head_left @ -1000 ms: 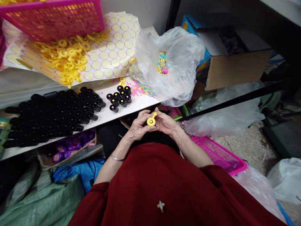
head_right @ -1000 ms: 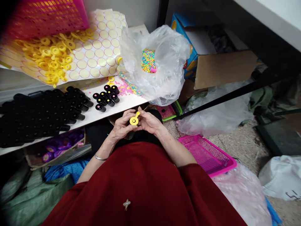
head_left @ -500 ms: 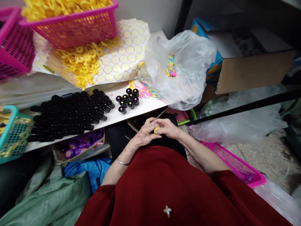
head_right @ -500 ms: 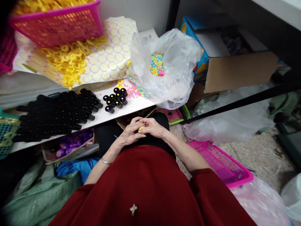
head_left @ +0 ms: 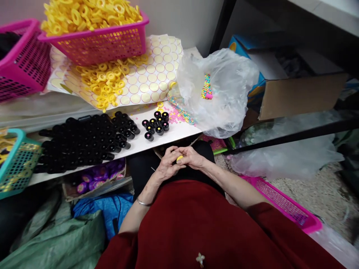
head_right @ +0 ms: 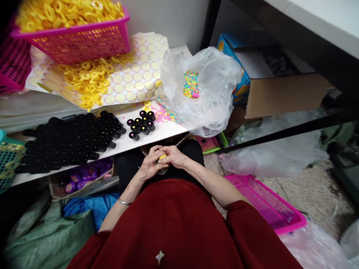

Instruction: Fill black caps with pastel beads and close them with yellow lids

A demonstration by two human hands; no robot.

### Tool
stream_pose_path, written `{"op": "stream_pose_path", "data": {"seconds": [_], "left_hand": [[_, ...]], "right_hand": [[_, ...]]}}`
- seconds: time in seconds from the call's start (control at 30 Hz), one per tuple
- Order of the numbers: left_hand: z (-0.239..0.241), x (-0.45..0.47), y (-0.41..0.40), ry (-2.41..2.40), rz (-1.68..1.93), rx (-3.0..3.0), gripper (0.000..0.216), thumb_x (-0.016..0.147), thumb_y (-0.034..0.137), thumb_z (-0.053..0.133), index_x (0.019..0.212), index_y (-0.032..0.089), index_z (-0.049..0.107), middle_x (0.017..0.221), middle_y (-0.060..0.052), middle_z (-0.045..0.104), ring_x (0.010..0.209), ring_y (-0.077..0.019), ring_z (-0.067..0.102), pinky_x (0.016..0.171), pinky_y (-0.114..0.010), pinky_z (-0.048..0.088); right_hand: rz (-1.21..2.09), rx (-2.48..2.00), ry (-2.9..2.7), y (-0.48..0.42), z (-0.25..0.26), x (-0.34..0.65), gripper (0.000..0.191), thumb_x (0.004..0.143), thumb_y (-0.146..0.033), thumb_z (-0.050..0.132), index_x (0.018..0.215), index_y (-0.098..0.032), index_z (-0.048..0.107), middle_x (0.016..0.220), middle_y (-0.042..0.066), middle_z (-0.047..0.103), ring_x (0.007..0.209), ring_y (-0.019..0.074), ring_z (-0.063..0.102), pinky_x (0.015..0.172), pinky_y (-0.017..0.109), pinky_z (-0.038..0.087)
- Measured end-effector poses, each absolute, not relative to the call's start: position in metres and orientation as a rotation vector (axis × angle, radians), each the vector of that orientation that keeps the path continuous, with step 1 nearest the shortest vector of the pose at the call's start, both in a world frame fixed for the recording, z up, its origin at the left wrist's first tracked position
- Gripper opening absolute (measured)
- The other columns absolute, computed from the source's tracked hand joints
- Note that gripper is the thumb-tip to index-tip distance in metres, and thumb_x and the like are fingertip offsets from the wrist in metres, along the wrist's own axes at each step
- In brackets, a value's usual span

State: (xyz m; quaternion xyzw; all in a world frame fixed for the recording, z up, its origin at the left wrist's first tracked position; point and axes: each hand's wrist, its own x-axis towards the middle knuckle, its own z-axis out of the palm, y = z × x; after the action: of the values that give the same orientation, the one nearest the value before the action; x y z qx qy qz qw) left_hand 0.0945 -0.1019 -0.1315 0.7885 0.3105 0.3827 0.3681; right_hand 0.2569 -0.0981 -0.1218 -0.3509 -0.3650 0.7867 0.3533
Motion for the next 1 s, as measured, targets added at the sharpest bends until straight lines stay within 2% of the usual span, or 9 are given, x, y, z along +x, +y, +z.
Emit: {"op": "stream_pose_path", "data": {"seconds": [0.1,0.17,0.27,0.33,0.5,0.63,0.77,0.87,1.0], "left_hand": [[-0.130,0.086,-0.101,0.949,1.161,2.096,0.041,0.075,0.044,0.071,0.108,0.021,0.066,0.105,-0.011,0.066,0.118,-0.0276,0.051,0.099,-0.051,0.044],[-0.125,0.076,-0.100,1.146,1.311,2.117,0.046,0.072,0.042,0.075,0.111,0.021,0.064,0.113,-0.012,0.064,0.118,-0.0275,0.051,0.099,-0.049,0.044],[-0.119,0.057,-0.090,1.599,1.515,1.963,0.034,0.076,0.036,0.071,0.105,0.019,0.064,0.108,-0.010,0.063,0.105,-0.0229,0.057,0.095,-0.042,0.046],[-0.118,0.046,-0.077,1.883,1.519,1.785,0.033,0.075,0.036,0.070,0.102,0.018,0.063,0.105,-0.009,0.063,0.101,-0.0221,0.057,0.089,-0.039,0.048],[-0.121,0.036,-0.046,2.062,1.215,1.638,0.050,0.057,0.037,0.077,0.101,0.019,0.063,0.096,-0.006,0.064,0.097,-0.0243,0.054,0.087,-0.038,0.046],[-0.123,0.038,-0.041,2.017,1.190,1.636,0.037,0.061,0.037,0.073,0.092,0.018,0.066,0.088,-0.005,0.065,0.090,-0.0238,0.055,0.086,-0.038,0.045],[-0.128,0.037,-0.042,1.993,1.208,1.670,0.027,0.064,0.036,0.069,0.085,0.018,0.068,0.088,-0.006,0.067,0.092,-0.0244,0.057,0.088,-0.038,0.044],[-0.133,0.037,-0.041,2.008,1.234,1.676,0.028,0.065,0.038,0.069,0.086,0.019,0.068,0.091,-0.007,0.067,0.093,-0.0246,0.057,0.088,-0.038,0.044],[-0.136,0.038,-0.040,2.005,1.244,1.699,0.026,0.065,0.037,0.069,0.085,0.020,0.067,0.090,-0.005,0.068,0.091,-0.0235,0.057,0.087,-0.037,0.044]], "right_hand": [[1.772,-1.122,-1.362,-0.085,-0.122,0.253,0.039,0.064,-0.026,0.071,0.100,-0.014,0.061,0.087,0.001,0.065,0.076,0.0140,0.058,0.070,0.027,0.046],[1.466,-1.317,-1.851,-0.075,-0.122,0.249,0.040,0.073,-0.026,0.066,0.110,-0.015,0.059,0.101,0.006,0.065,0.091,0.0189,0.060,0.078,0.031,0.046],[1.067,-1.554,-2.498,-0.062,-0.124,0.235,0.034,0.080,-0.030,0.065,0.109,-0.013,0.059,0.115,0.015,0.063,0.108,0.0277,0.057,0.086,0.035,0.045],[1.004,-1.649,-2.649,-0.057,-0.127,0.224,0.033,0.082,-0.034,0.064,0.107,-0.013,0.059,0.110,0.018,0.065,0.105,0.0295,0.060,0.082,0.035,0.046],[1.022,-1.702,-2.709,-0.052,-0.120,0.223,0.033,0.084,-0.036,0.062,0.107,-0.013,0.059,0.100,0.016,0.068,0.095,0.0260,0.065,0.073,0.030,0.046],[1.279,-1.350,-2.683,-0.049,-0.089,0.256,0.022,0.079,-0.030,0.066,0.093,-0.014,0.061,0.086,0.008,0.066,0.083,0.0184,0.061,0.068,0.025,0.043],[1.639,-1.123,-2.181,-0.025,-0.062,0.279,0.018,0.082,-0.028,0.056,0.092,-0.014,0.061,0.067,-0.002,0.058,0.061,0.0110,0.054,0.058,0.023,0.042],[1.234,-1.258,-1.957,0.017,-0.053,0.272,0.018,0.081,-0.025,0.049,0.085,-0.013,0.063,0.064,-0.001,0.055,0.058,0.0114,0.053,0.060,0.025,0.042],[0.625,-1.396,-2.172,0.085,-0.051,0.250,0.024,0.075,-0.012,0.044,0.079,-0.013,0.068,0.079,0.007,0.063,0.080,0.0178,0.057,0.073,0.029,0.040]]}}
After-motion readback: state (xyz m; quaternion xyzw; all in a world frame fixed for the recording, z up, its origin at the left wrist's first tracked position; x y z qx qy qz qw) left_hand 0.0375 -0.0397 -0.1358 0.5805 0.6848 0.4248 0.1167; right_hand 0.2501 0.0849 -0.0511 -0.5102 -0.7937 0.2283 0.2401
